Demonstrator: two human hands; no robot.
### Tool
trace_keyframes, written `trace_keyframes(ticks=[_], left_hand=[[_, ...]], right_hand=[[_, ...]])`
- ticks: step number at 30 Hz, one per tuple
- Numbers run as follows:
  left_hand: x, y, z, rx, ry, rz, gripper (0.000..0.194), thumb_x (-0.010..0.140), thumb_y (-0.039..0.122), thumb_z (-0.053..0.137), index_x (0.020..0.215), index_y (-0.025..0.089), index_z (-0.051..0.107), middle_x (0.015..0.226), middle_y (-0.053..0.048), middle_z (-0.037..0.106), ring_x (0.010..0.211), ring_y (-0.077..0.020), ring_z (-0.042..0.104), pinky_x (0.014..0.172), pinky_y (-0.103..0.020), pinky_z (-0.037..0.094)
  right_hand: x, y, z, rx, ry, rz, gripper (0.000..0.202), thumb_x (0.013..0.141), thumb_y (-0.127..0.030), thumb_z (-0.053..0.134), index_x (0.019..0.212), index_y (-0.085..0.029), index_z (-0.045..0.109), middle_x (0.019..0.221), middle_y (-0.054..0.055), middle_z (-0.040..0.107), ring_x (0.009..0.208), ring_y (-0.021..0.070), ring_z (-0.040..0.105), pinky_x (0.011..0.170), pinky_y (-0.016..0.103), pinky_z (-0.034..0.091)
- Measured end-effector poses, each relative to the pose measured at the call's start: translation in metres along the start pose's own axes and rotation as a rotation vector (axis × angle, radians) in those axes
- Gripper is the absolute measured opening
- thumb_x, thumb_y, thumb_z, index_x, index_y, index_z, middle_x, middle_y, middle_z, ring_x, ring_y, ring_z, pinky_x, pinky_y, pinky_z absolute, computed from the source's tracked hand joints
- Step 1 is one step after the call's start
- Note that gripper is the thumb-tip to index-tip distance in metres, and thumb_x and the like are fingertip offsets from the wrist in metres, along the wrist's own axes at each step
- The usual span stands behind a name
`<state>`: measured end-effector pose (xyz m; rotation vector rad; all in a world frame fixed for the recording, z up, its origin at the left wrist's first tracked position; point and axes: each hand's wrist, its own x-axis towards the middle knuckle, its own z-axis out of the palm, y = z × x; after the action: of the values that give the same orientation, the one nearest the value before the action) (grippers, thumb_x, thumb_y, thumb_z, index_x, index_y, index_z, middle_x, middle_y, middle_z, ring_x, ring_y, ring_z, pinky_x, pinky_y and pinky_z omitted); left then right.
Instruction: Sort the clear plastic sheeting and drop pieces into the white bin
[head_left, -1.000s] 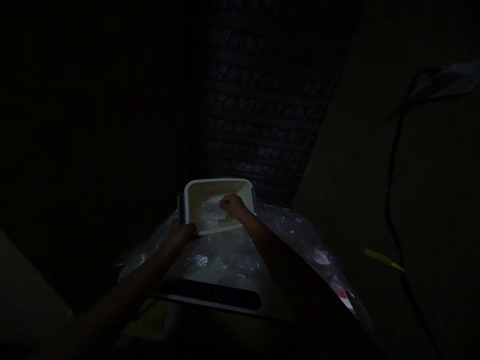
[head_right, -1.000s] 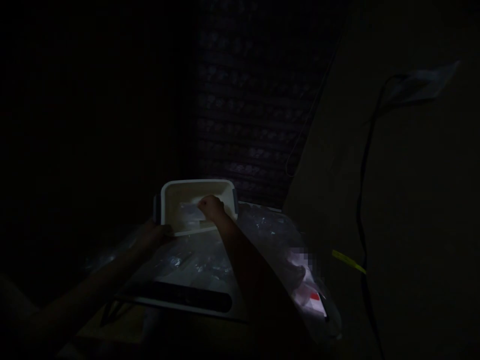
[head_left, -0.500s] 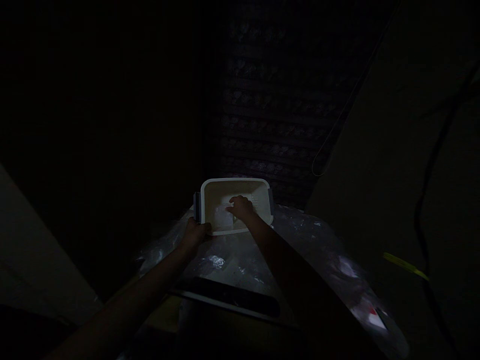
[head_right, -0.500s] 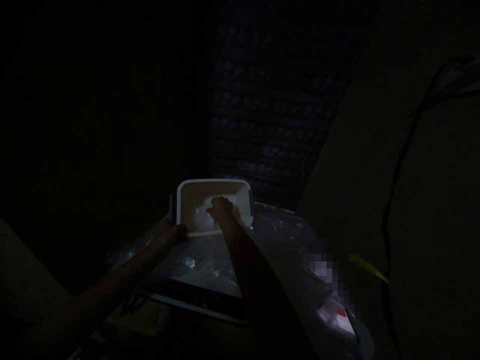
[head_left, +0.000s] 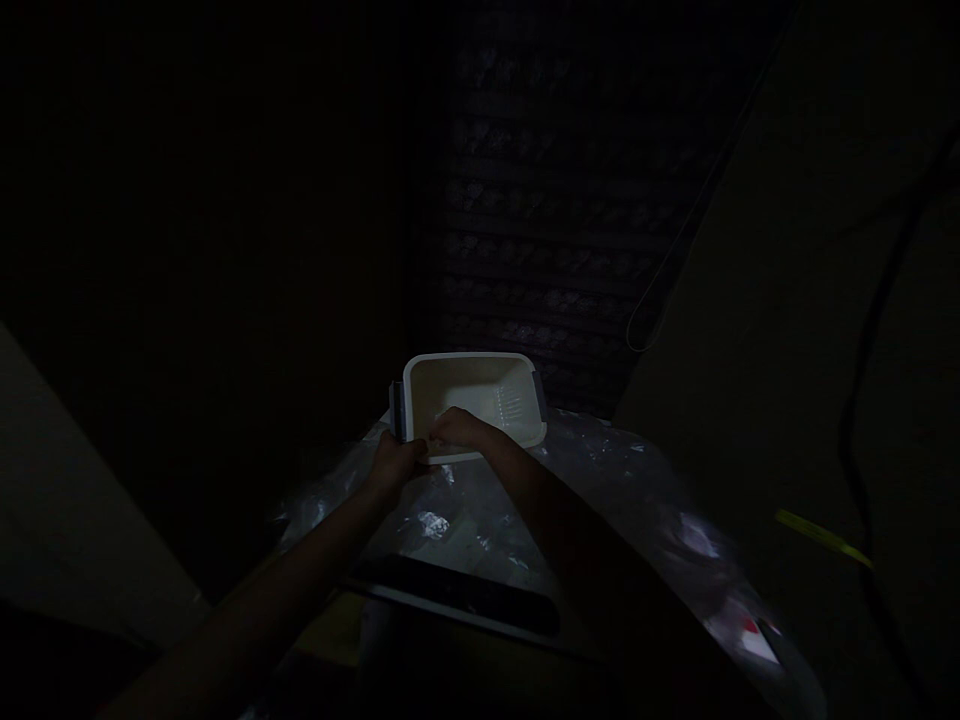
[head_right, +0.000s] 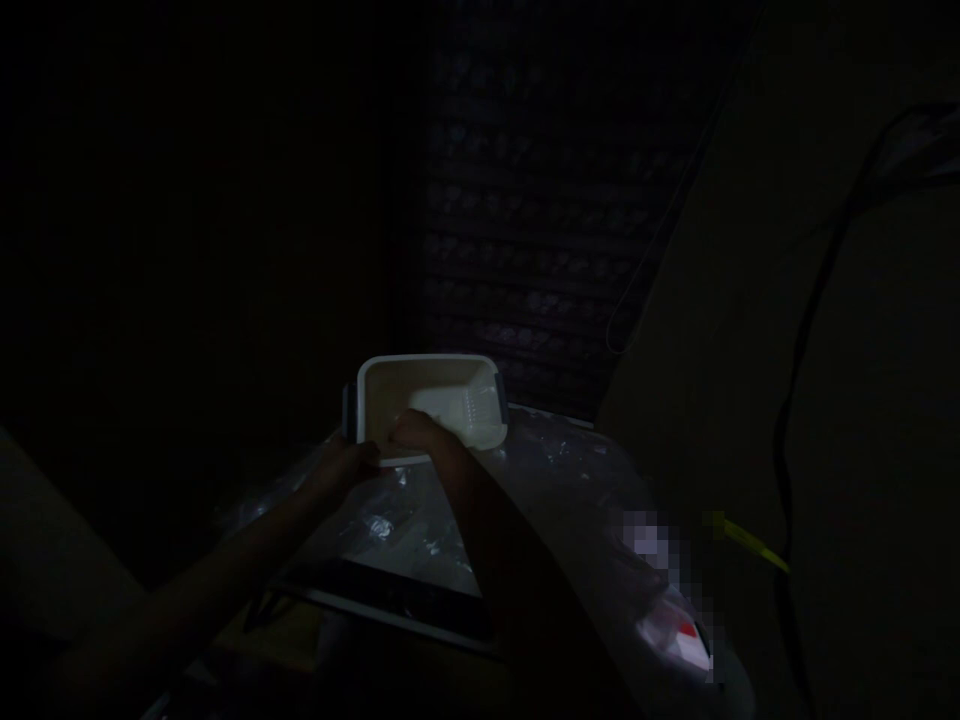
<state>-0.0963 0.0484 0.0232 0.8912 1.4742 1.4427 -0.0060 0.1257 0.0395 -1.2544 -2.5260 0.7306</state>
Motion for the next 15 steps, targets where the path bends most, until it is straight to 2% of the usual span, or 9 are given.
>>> trace_keyframes(ticks=[3,5,10,12,15], left_hand=[[0.000,0.001,0.001,-0.076,-0.060,0.011,0.025,0.051,0.006,0.046,0.076,0.011,0.044,0.069,-0.006,0.052,0.054,-0.0153,0.053,0.045,-0.029,0.047],[0.001,0.001,0.001,-0.097,-0.055,-0.007,0.027,0.051,0.005,0.046,0.077,0.011,0.044,0.071,-0.007,0.052,0.055,-0.0155,0.054,0.045,-0.030,0.048],[0.008,-0.003,0.001,-0.133,-0.038,0.004,0.033,0.049,0.005,0.047,0.082,0.011,0.043,0.069,-0.005,0.052,0.053,-0.0141,0.053,0.044,-0.030,0.048],[0.013,-0.003,0.001,-0.134,-0.027,0.006,0.029,0.048,0.006,0.050,0.077,0.010,0.044,0.063,-0.003,0.051,0.049,-0.0123,0.052,0.042,-0.028,0.047],[0.019,0.002,0.001,-0.156,0.004,-0.013,0.023,0.048,0.007,0.051,0.070,0.008,0.046,0.053,-0.001,0.048,0.043,-0.0109,0.050,0.040,-0.025,0.047]], right_hand=[[0.005,-0.001,0.000,-0.098,-0.014,-0.012,0.014,0.051,-0.006,0.048,0.048,-0.015,0.059,0.051,-0.002,0.057,0.053,0.0098,0.050,0.049,0.017,0.035],[0.008,0.000,0.000,-0.100,-0.018,-0.005,0.014,0.050,-0.006,0.049,0.049,-0.015,0.059,0.052,-0.002,0.057,0.053,0.0101,0.050,0.049,0.017,0.035],[0.012,0.009,-0.007,0.022,0.005,0.030,0.021,0.058,-0.008,0.043,0.069,-0.012,0.060,0.063,0.002,0.059,0.051,0.0078,0.050,0.047,0.016,0.036],[0.010,0.013,-0.017,0.124,0.091,0.038,0.024,0.061,-0.008,0.039,0.074,-0.009,0.059,0.063,0.004,0.059,0.050,0.0074,0.049,0.046,0.017,0.037],[-0.002,0.019,-0.037,0.168,0.341,-0.014,0.024,0.062,-0.008,0.037,0.070,-0.009,0.059,0.064,0.005,0.058,0.053,0.0075,0.049,0.050,0.018,0.037]])
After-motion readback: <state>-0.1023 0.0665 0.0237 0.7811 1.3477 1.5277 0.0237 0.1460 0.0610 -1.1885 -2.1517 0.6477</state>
